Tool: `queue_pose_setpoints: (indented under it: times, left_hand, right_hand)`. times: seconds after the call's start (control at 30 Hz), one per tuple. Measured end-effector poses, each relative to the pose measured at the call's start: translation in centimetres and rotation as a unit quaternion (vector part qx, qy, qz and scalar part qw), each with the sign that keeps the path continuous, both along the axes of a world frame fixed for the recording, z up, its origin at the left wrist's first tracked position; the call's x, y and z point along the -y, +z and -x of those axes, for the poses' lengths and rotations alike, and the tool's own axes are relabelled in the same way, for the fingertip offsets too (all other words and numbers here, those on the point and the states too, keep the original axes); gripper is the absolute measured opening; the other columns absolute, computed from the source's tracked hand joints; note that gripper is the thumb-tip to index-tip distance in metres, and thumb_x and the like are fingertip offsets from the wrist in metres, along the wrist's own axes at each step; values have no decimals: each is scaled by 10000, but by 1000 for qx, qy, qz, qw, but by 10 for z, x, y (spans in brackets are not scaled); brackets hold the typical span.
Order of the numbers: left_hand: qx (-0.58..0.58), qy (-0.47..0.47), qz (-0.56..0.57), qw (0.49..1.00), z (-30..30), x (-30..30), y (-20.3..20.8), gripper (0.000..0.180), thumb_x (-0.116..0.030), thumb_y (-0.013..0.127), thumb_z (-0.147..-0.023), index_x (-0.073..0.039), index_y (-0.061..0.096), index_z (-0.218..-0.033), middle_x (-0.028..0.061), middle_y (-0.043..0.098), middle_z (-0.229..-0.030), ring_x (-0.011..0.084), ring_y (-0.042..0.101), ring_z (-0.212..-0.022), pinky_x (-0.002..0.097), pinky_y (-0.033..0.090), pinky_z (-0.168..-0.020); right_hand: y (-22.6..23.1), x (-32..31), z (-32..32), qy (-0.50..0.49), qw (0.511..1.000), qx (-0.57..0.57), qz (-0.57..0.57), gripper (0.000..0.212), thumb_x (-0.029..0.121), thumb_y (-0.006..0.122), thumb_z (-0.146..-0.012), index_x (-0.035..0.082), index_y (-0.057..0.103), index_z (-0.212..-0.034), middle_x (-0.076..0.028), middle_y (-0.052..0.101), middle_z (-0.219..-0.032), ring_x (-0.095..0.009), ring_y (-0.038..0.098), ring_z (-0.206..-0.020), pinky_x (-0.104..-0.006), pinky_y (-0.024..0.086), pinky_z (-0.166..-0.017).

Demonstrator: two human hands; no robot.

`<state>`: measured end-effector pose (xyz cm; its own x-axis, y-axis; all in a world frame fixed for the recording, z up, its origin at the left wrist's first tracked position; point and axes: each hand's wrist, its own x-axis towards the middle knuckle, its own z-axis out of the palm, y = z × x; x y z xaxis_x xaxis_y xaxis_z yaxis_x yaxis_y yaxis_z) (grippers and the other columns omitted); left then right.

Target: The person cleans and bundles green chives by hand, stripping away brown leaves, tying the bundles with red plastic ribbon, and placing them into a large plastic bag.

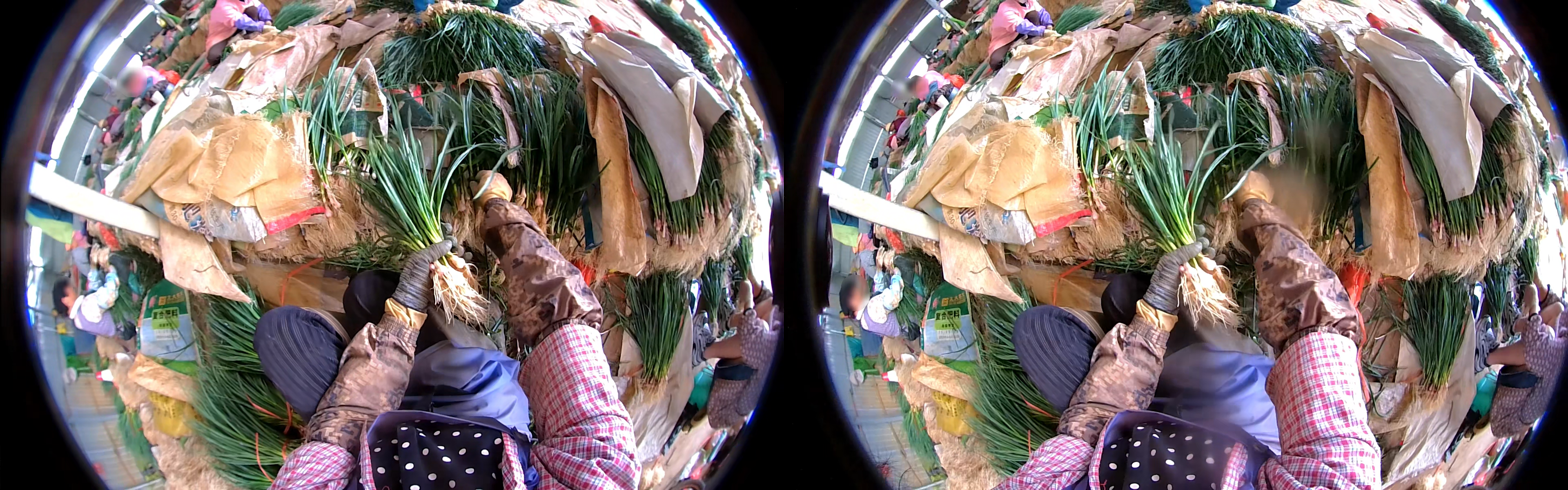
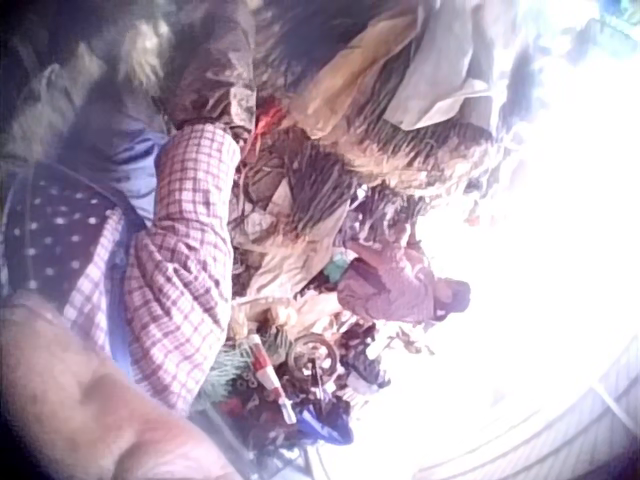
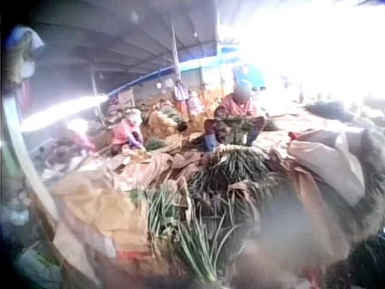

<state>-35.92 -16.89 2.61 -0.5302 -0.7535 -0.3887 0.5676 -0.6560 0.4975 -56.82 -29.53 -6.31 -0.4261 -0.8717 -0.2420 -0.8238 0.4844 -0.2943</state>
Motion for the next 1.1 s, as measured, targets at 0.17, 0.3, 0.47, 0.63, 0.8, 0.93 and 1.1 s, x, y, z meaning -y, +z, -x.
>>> queue_pose_setpoints:
  times: [0.17,0.3,0.47,0.63,0.8,0.93,1.1]
  left_hand:
    - [39,-14,-40,998,-14,-1,7,130,-83,599,-767,-25,523,-855,119,597,-658,162,551,-452,251,476,-419]
    - [95,-73,-12,993,-8,-4,-10,134,-101,612,-746,-3,544,-807,117,593,-619,194,564,-471,281,488,-453]
    - [74,-118,-14,990,-12,-3,-9,208,-98,619,-741,-6,532,-905,103,604,-677,211,581,-557,318,505,-528]
    - [-23,-103,30,994,-10,-3,4,270,-73,626,-740,-42,499,-977,87,590,-883,215,587,-703,358,518,-640]
    - [-196,-81,90,973,-7,-8,17,259,-77,617,-747,-87,487,-972,68,528,-969,169,531,-851,384,442,-854]
    - [-159,-73,25,984,-7,-12,19,385,-112,620,-760,-48,477,-1112,87,553,-957,193,551,-838,387,485,-780]
    - [-97,-68,8,993,1,-16,9,337,-91,624,-750,-29,499,-1057,55,580,-862,155,575,-788,374,494,-781]
  right_hand:
    - [78,-73,-49,37,962,266,42,190,199,581,-783,68,649,-902,-121,634,-868,-264,604,-760,-352,485,-694]
    - [76,-125,-58,246,931,174,208,140,151,589,-736,95,651,-848,-94,623,-844,-254,584,-773,-357,463,-711]
    - [76,-136,-60,98,946,235,200,174,175,586,-761,66,645,-882,-128,630,-796,-271,602,-721,-345,474,-661]
    - [45,-146,-48,-118,863,490,48,203,132,534,-821,-42,610,-891,-79,628,-749,-127,567,-680,-215,456,-602]
    - [-14,-199,-34,371,896,171,-176,240,191,503,-795,46,603,-959,-136,610,-952,-269,575,-891,-361,451,-778]
    - [-1,-187,-14,381,912,70,-132,340,262,544,-803,67,542,-1082,-132,600,-999,-263,574,-919,-357,467,-766]
    - [84,-121,16,-132,991,21,27,307,307,651,-748,80,577,-942,-114,627,-867,-263,598,-832,-343,467,-721]
